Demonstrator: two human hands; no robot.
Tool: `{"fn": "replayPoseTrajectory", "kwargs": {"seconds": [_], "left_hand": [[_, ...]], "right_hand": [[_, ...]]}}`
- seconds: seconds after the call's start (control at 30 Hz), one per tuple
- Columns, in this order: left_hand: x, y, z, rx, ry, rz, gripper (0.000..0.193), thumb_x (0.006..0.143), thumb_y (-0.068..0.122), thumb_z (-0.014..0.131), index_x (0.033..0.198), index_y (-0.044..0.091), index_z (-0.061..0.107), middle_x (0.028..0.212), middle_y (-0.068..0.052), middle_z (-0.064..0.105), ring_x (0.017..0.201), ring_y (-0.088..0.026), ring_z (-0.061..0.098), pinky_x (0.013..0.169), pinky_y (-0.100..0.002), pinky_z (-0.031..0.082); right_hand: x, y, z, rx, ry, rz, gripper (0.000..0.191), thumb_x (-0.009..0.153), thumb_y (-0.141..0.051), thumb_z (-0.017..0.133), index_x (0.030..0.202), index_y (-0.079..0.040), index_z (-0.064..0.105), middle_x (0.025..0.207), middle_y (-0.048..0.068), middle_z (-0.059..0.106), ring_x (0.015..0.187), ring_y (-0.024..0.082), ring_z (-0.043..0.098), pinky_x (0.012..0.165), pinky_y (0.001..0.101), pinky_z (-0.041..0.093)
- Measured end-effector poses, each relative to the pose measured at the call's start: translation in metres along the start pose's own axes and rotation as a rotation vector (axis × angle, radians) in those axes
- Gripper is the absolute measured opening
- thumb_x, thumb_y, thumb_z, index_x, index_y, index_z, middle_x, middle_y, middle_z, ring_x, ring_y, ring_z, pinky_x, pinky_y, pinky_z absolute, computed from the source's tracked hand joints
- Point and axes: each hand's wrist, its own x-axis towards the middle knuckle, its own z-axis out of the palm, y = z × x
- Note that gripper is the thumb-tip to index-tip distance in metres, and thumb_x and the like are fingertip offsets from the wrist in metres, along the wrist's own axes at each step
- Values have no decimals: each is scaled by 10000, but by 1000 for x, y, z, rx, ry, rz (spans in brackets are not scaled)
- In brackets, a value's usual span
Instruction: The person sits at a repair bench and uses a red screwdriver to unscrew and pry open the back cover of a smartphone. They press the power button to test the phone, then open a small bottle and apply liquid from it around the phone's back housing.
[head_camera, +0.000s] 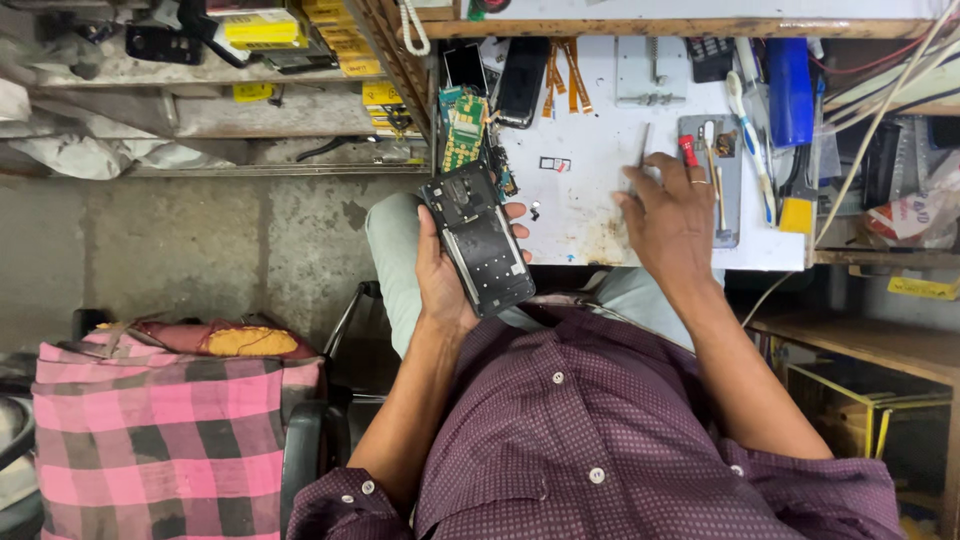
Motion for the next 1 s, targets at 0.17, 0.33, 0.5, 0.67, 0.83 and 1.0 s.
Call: {"fn": "replayPoseTrajectory", "kwargs": {"seconds": [0.17, 0.33, 0.5, 0.67, 0.83, 1.0], "left_hand": [[5, -2, 0, -53, -25, -5, 884, 1071, 699, 221, 1570, -10, 399, 1305, -230, 642, 1088, -296, 666, 893, -451, 598], [18, -8, 4, -75, -58, -68, 923, 1055, 714, 220, 1559, -36, 404, 1339, -230, 632, 1183, -303, 654, 964, -436, 583], [46, -33, 34, -147, -55, -65, 807, 1029, 673, 343, 1509, 31, 437, 1310, -157, 631, 1261, -271, 620, 1046, -426, 569], [68, -51, 51, 149, 11, -56, 634, 1017, 493, 574, 1479, 73, 463, 1223, -93, 641, 1122, -193, 617, 878, -372, 563], [78, -40, 46, 563, -58, -94, 758, 955, 224, 744, 1597, 71, 372, 1199, -57, 665, 1062, -141, 634, 871, -285, 559], [82, -40, 39, 582, -14, -146, 825, 893, 128, 775, 1600, 55, 356, 1126, -65, 673, 1009, -138, 648, 863, -296, 552]], "right_hand": [[8, 19, -10, -13, -16, 35, 294, 918, -89, 796, 1208, -49, 763, 1308, 137, 643, 1153, 358, 565, 933, 464, 458], [7, -6, -36, 328, -121, 146, 359, 943, -89, 765, 1299, -74, 725, 1316, 114, 656, 1240, 320, 619, 1027, 427, 518], [7, -66, -40, 812, -354, 259, 972, 801, -259, 846, 1593, -77, 313, 1413, 177, 507, 1186, 283, 607, 924, 396, 542], [5, -59, -33, 764, -255, 168, 960, 854, -243, 845, 1619, -93, 285, 1533, 206, 387, 1337, 328, 537, 1013, 377, 531], [-11, -48, 0, 1363, -260, 438, 913, 921, -171, 758, 1648, -91, 211, 1523, 124, 391, 1233, 207, 536, 1035, 332, 487], [-22, -39, 19, 1347, -236, 383, 786, 980, -111, 714, 1620, -52, 261, 1623, 108, 343, 1310, 166, 459, 1079, 321, 442]]}}
